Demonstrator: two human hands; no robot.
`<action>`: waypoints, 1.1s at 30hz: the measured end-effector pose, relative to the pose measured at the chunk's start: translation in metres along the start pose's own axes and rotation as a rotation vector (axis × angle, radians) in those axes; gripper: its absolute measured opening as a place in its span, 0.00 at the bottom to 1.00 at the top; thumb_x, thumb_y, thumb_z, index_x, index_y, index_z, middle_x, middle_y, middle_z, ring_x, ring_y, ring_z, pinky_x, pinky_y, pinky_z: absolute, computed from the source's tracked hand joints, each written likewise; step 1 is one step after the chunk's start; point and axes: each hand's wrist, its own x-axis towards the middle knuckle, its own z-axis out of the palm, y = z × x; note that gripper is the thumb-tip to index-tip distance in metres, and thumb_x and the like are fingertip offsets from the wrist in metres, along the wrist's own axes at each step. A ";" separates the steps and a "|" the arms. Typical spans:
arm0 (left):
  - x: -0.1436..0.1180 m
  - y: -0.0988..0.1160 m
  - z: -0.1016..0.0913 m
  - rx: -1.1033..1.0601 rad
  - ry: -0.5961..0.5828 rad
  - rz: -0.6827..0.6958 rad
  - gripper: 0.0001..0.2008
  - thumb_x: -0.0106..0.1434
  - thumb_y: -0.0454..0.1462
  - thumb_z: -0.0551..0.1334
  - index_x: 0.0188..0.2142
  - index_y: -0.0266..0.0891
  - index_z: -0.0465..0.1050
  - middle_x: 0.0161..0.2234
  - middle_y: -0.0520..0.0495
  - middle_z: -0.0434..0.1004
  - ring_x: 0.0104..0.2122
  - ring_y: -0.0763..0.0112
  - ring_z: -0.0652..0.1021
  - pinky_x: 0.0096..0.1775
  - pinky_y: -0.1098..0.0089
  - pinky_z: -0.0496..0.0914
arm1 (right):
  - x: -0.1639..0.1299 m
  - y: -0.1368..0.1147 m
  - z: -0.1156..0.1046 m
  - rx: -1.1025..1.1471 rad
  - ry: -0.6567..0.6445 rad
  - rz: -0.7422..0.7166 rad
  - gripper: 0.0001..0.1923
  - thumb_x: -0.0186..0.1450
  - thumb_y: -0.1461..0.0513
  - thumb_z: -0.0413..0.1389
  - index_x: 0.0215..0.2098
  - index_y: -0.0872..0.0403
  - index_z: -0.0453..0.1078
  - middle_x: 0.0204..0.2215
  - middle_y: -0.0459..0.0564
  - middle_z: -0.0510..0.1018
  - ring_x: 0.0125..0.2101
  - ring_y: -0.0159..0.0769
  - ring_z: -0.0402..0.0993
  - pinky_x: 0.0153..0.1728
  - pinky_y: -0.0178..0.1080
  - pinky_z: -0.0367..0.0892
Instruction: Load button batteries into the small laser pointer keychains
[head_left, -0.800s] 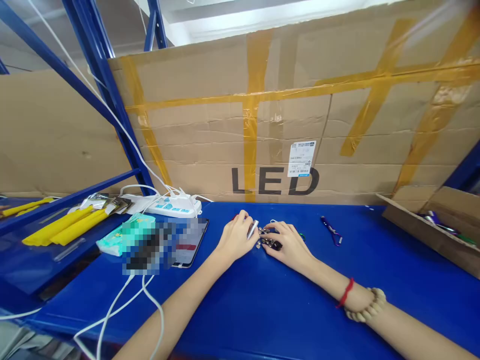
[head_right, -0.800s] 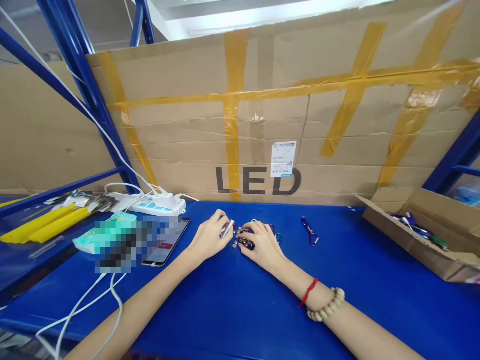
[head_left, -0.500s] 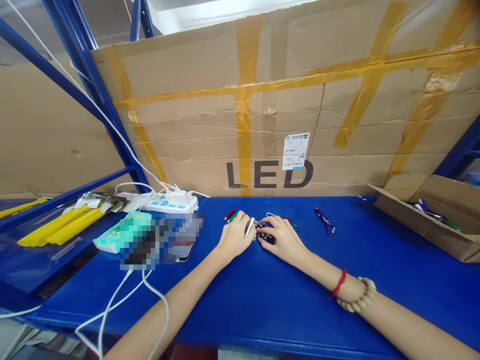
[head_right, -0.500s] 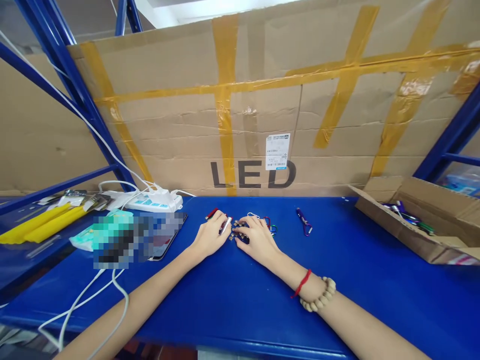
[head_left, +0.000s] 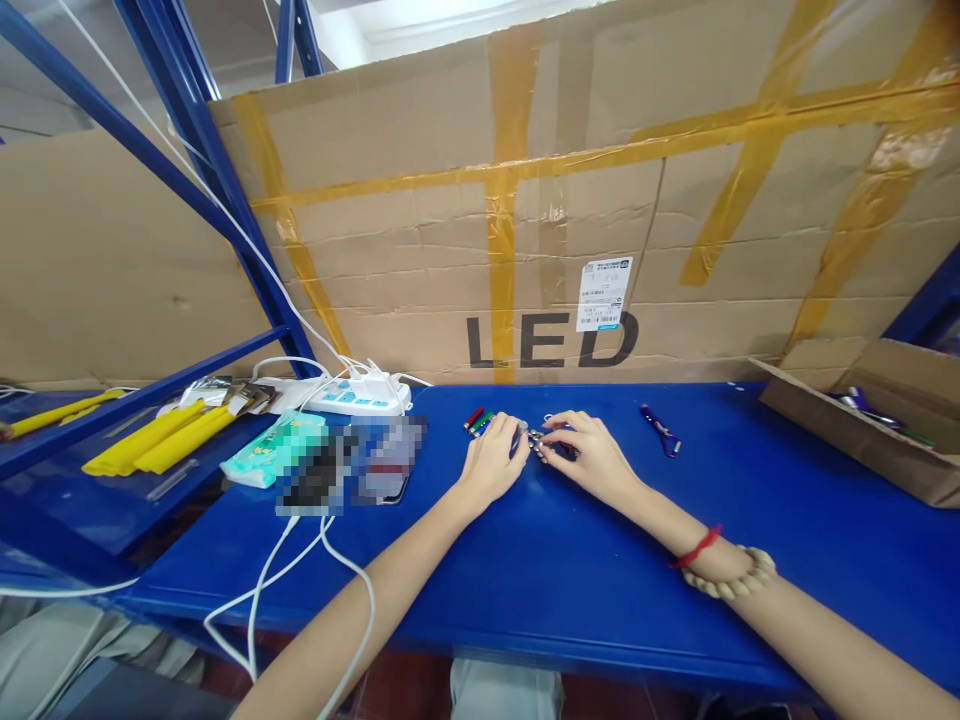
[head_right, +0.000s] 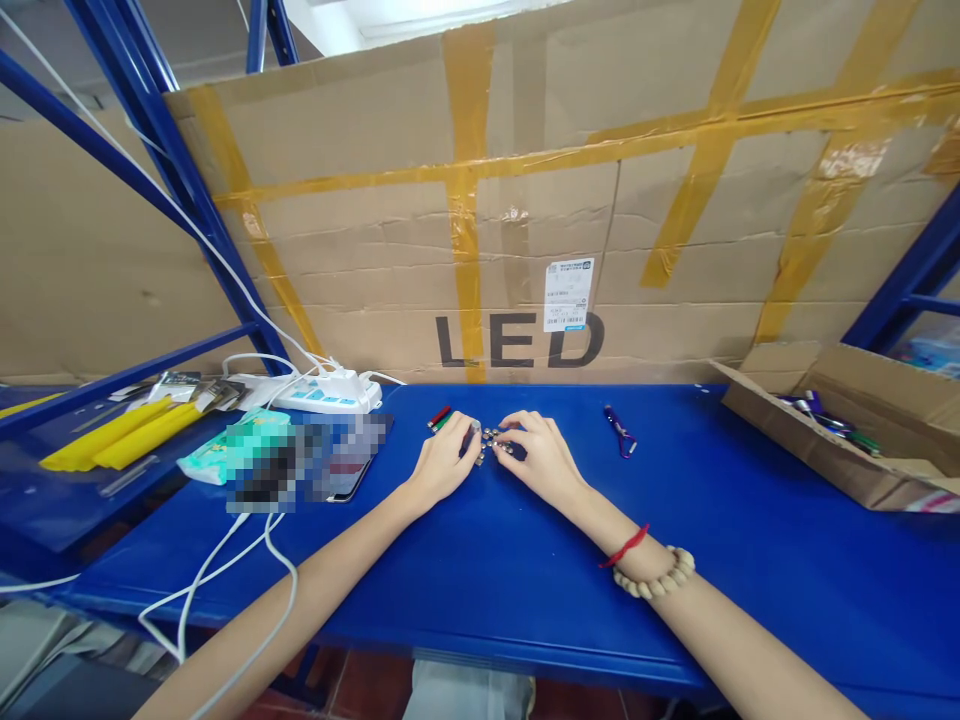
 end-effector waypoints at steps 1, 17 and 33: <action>0.000 -0.001 0.000 -0.007 0.001 0.008 0.04 0.68 0.35 0.51 0.36 0.39 0.61 0.36 0.50 0.66 0.38 0.71 0.71 0.34 0.74 0.66 | 0.001 -0.001 -0.002 0.010 0.049 0.012 0.05 0.61 0.61 0.56 0.30 0.53 0.73 0.37 0.52 0.74 0.37 0.41 0.70 0.38 0.46 0.63; 0.001 -0.003 0.003 -0.098 -0.108 0.155 0.07 0.69 0.36 0.46 0.37 0.40 0.60 0.37 0.49 0.64 0.38 0.70 0.71 0.34 0.73 0.67 | 0.000 -0.026 -0.013 -0.039 0.289 -0.028 0.07 0.62 0.60 0.55 0.32 0.53 0.74 0.33 0.50 0.74 0.31 0.32 0.70 0.32 0.37 0.65; -0.002 -0.002 0.000 -0.037 -0.152 0.126 0.07 0.69 0.35 0.46 0.37 0.40 0.60 0.39 0.49 0.66 0.36 0.71 0.72 0.32 0.74 0.66 | 0.000 -0.029 -0.015 -0.061 0.115 -0.052 0.09 0.63 0.61 0.52 0.35 0.53 0.74 0.38 0.52 0.72 0.32 0.33 0.70 0.31 0.35 0.68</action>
